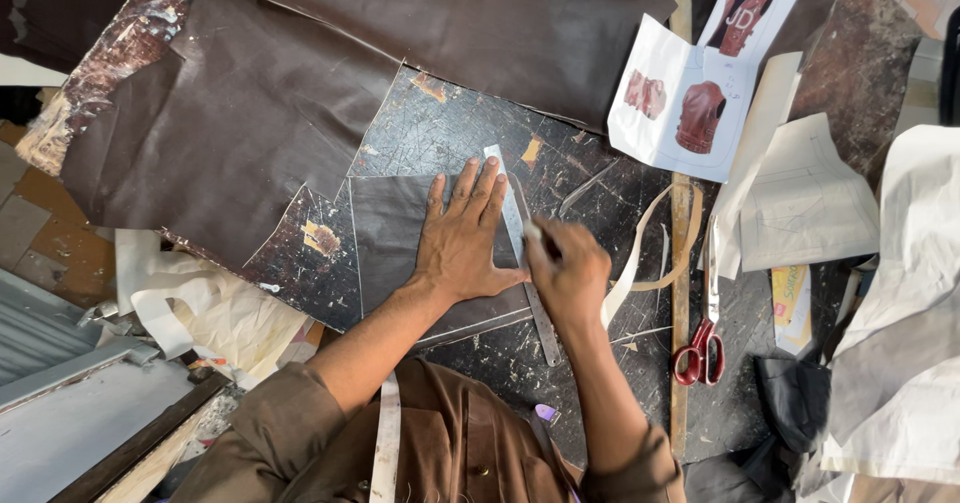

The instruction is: The person places a paper pattern on a large sheet of dark leather, traces its outline with chalk, and then cuts the leather along the traced lines using shears. The person also uses a metal ruler to draw straight lines on the leather.

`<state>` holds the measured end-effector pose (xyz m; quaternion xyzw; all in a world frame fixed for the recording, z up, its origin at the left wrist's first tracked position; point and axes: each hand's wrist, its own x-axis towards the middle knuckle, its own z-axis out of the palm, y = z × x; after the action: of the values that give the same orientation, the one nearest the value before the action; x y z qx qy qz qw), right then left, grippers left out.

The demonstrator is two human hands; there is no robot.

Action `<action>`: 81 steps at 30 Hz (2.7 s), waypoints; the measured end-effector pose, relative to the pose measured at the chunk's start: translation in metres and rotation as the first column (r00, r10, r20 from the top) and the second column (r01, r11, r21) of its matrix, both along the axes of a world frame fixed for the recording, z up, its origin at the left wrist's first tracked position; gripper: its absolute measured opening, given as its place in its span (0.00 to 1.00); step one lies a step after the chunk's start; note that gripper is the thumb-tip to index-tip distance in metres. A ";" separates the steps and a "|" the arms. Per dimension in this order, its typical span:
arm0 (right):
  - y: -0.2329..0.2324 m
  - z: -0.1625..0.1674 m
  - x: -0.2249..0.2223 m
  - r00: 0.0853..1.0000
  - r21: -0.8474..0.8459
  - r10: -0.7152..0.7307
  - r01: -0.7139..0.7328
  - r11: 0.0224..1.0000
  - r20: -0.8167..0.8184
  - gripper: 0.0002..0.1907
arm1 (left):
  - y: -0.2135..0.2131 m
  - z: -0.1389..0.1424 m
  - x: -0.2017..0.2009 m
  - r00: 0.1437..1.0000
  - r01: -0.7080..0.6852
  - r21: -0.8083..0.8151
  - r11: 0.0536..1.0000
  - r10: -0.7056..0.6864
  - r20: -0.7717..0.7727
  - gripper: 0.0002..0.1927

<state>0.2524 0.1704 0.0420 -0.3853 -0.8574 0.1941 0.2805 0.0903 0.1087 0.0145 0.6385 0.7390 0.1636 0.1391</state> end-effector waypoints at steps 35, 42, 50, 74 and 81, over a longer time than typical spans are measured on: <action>-0.073 0.010 0.123 0.961 -0.737 -0.166 0.276 0.617 0.221 0.05 | -0.077 0.014 -0.099 0.633 0.774 0.067 0.630 -0.771 -0.063 0.03; -0.102 0.004 0.094 0.919 -0.871 -0.370 0.290 0.398 0.137 0.06 | -0.061 0.030 -0.041 0.928 0.346 0.200 0.917 -0.366 0.072 0.28; -0.127 0.001 0.083 0.948 -0.332 -0.303 0.317 0.888 0.094 0.14 | -0.005 -0.002 0.002 0.979 0.204 0.152 0.967 -0.205 -0.009 0.55; -0.132 -0.016 0.097 0.950 -0.363 -0.260 0.306 0.880 0.172 0.16 | 0.006 -0.011 0.005 0.974 0.228 0.061 0.972 -0.227 -0.020 0.59; -0.132 -0.017 0.096 0.952 -0.392 -0.253 0.302 0.869 0.174 0.16 | 0.006 -0.012 0.004 0.974 0.225 0.079 0.971 -0.226 0.000 0.59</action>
<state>0.3485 0.0388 0.0251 -0.5659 -0.7473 0.3059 0.1667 0.0941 0.1143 0.0026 0.7224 0.6542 0.1788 0.1349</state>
